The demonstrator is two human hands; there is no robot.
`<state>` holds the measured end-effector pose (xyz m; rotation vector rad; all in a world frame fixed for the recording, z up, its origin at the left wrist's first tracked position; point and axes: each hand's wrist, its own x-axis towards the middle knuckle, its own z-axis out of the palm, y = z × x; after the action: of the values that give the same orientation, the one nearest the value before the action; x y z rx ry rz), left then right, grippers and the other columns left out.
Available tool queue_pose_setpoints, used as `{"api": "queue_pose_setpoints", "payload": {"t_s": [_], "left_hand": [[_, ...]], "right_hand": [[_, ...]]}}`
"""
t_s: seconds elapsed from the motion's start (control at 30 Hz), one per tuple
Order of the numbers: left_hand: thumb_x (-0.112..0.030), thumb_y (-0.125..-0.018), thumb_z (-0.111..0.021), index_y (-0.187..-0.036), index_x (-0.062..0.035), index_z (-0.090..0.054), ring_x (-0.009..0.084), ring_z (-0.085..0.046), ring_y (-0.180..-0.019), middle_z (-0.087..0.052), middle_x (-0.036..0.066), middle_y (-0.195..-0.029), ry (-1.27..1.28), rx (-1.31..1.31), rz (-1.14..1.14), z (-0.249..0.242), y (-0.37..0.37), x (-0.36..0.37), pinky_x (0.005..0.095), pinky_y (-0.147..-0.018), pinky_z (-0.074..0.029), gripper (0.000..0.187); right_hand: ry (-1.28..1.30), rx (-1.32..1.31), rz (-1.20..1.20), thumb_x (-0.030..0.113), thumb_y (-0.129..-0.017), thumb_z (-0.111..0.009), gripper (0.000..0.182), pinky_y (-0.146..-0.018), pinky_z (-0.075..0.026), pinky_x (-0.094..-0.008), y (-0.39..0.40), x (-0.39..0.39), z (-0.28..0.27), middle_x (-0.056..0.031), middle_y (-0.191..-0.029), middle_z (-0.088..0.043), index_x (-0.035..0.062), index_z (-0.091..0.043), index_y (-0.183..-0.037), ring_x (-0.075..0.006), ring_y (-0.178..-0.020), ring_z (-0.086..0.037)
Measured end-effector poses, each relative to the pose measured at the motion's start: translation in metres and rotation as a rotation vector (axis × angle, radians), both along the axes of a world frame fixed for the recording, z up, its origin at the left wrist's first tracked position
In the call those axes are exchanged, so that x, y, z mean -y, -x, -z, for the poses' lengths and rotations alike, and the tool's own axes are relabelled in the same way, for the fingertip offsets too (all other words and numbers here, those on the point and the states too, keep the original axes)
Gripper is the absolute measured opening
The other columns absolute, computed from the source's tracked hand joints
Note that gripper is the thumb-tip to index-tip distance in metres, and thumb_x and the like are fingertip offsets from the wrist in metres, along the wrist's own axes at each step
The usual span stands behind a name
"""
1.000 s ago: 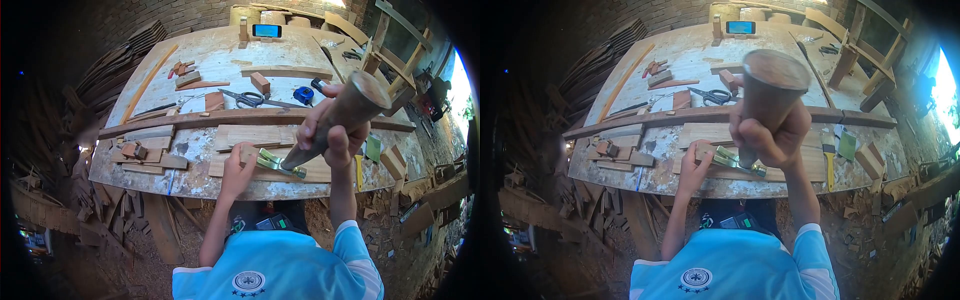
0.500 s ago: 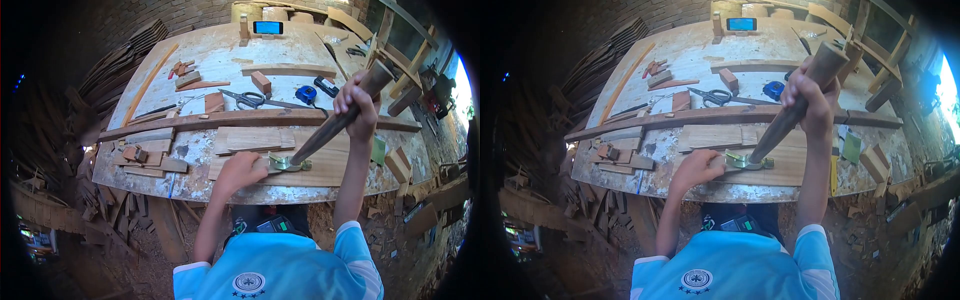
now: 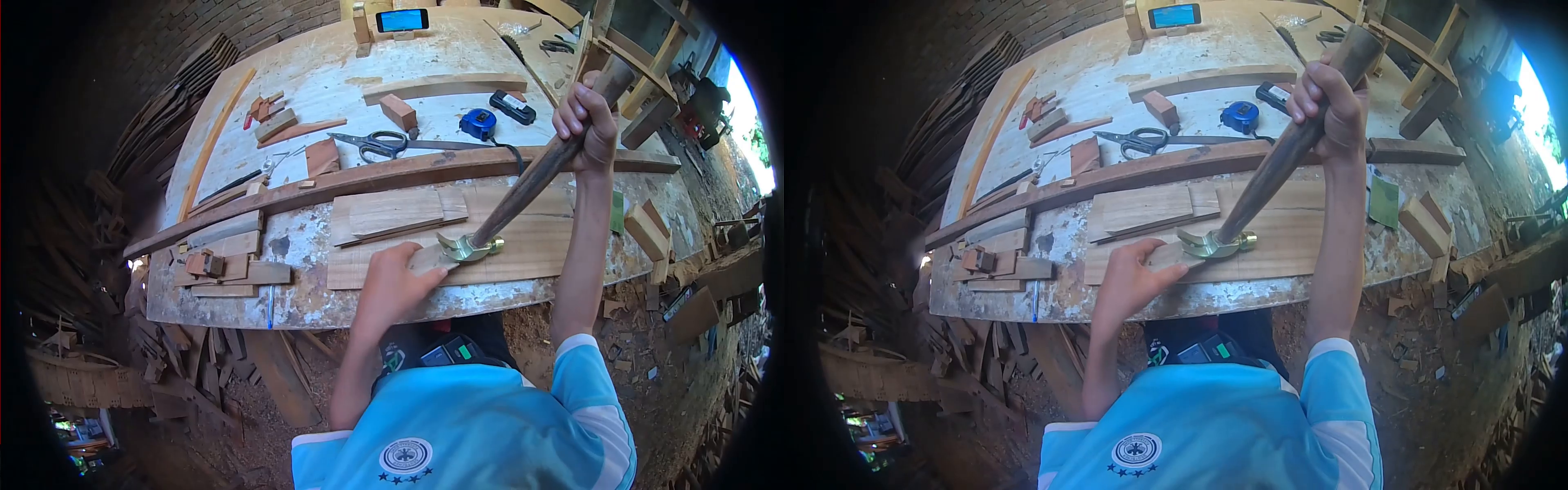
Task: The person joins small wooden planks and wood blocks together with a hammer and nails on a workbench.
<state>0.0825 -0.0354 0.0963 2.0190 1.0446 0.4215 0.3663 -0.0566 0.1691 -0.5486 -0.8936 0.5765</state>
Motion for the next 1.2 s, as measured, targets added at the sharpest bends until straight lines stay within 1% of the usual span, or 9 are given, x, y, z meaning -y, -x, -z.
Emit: {"api": "queue_pose_setpoints", "payload": {"t_s": [0.13,0.33,0.43,0.53,0.7,0.8,0.83,0.97,1.2], "left_hand": [[-0.023,-0.070,-0.071,-0.095,0.0118,-0.061,0.0363,-0.065,-0.078,-0.063,0.027,-0.080,-0.030,0.124,-0.036,0.004,0.000,0.009,0.0387,-0.071,-0.049,0.044],[-0.019,-0.071,-0.073,-0.104,0.0078,-0.062,0.0182,-0.064,-0.080,-0.067,0.018,-0.088,0.072,0.118,-0.041,0.012,0.002,0.009,0.0289,-0.072,-0.049,0.044],[-0.024,-0.071,-0.072,-0.098,0.0064,-0.064,0.0264,-0.066,-0.079,-0.066,0.022,-0.083,0.195,0.250,-0.046,0.023,0.005,0.008,0.0346,-0.072,-0.050,0.041],[-0.023,-0.073,-0.072,-0.097,0.0044,-0.065,0.0203,-0.065,-0.079,-0.067,0.020,-0.085,0.128,0.279,-0.036,0.065,0.021,0.000,0.0326,-0.071,-0.050,0.038],[-0.023,-0.070,-0.073,-0.109,-0.0043,-0.061,0.0315,-0.057,-0.093,-0.061,0.012,-0.097,-0.173,0.239,0.060,0.045,-0.004,-0.003,0.0412,-0.082,-0.043,0.045],[-0.027,-0.069,-0.075,-0.109,-0.0080,-0.063,0.0252,-0.054,-0.098,-0.060,0.009,-0.097,-0.662,0.114,-0.002,0.044,-0.016,-0.003,0.0395,-0.087,-0.037,0.046],[-0.028,-0.070,-0.074,-0.104,-0.0088,-0.065,0.0226,-0.051,-0.104,-0.061,0.006,-0.098,-0.644,0.148,-0.013,0.043,-0.019,-0.001,0.0404,-0.091,-0.032,0.040],[-0.015,-0.074,-0.069,-0.091,-0.0080,-0.066,0.0207,-0.055,-0.096,-0.062,0.001,-0.091,-0.675,0.309,0.060,0.053,-0.029,-0.001,0.0367,-0.087,-0.035,0.018],[-0.010,-0.072,-0.070,-0.086,-0.0074,-0.067,0.0193,-0.058,-0.085,-0.065,0.001,-0.088,-0.738,0.369,0.056,0.044,-0.011,-0.011,0.0355,-0.080,-0.038,0.014]], "right_hand": [[-0.030,-0.013,-0.086,0.007,-0.083,-0.059,0.010,-0.041,-0.041,-0.0237,-0.011,-0.001,0.004,0.0010,-0.060,-0.043,0.0084,-0.052,-0.089,-0.0072,-0.046,-0.044],[-0.010,-0.048,-0.052,0.009,-0.084,-0.058,0.012,-0.039,-0.039,-0.0202,-0.021,-0.008,0.009,0.0034,-0.060,-0.039,0.0080,-0.048,-0.091,-0.0044,-0.045,-0.039],[-0.031,-0.093,-0.083,0.008,-0.084,-0.057,0.008,-0.041,-0.039,-0.0218,-0.039,-0.005,0.018,0.0034,-0.060,-0.040,0.0087,-0.051,-0.089,-0.0053,-0.045,-0.041],[-0.080,-0.225,-0.097,0.009,-0.085,-0.057,0.008,-0.042,-0.039,-0.0211,-0.067,0.008,0.039,0.0040,-0.060,-0.039,0.0089,-0.051,-0.090,-0.0052,-0.046,-0.040],[-0.063,-0.186,-0.037,0.010,-0.085,-0.058,0.009,-0.042,-0.038,-0.0207,-0.054,0.022,0.035,0.0045,-0.060,-0.038,0.0107,-0.051,-0.091,-0.0047,-0.047,-0.040],[-0.029,-0.194,0.022,0.011,-0.085,-0.059,0.010,-0.043,-0.039,-0.0205,-0.047,0.021,0.029,0.0045,-0.061,-0.039,0.0107,-0.051,-0.091,-0.0040,-0.049,-0.040],[-0.040,-0.188,0.035,0.011,-0.086,-0.059,0.010,-0.043,-0.039,-0.0204,-0.051,0.023,0.033,0.0046,-0.062,-0.039,0.0106,-0.051,-0.091,-0.0038,-0.049,-0.040],[-0.071,-0.155,0.020,0.011,-0.088,-0.056,0.007,-0.043,-0.038,-0.0202,-0.060,0.031,0.039,0.0047,-0.063,-0.038,0.0107,-0.049,-0.091,-0.0036,-0.049,-0.038],[-0.154,-0.022,0.040,0.006,-0.088,-0.050,0.014,-0.039,-0.036,-0.0195,-0.001,0.050,0.015,0.0023,-0.061,-0.034,0.0095,-0.037,-0.094,-0.0050,-0.044,-0.033]]}}
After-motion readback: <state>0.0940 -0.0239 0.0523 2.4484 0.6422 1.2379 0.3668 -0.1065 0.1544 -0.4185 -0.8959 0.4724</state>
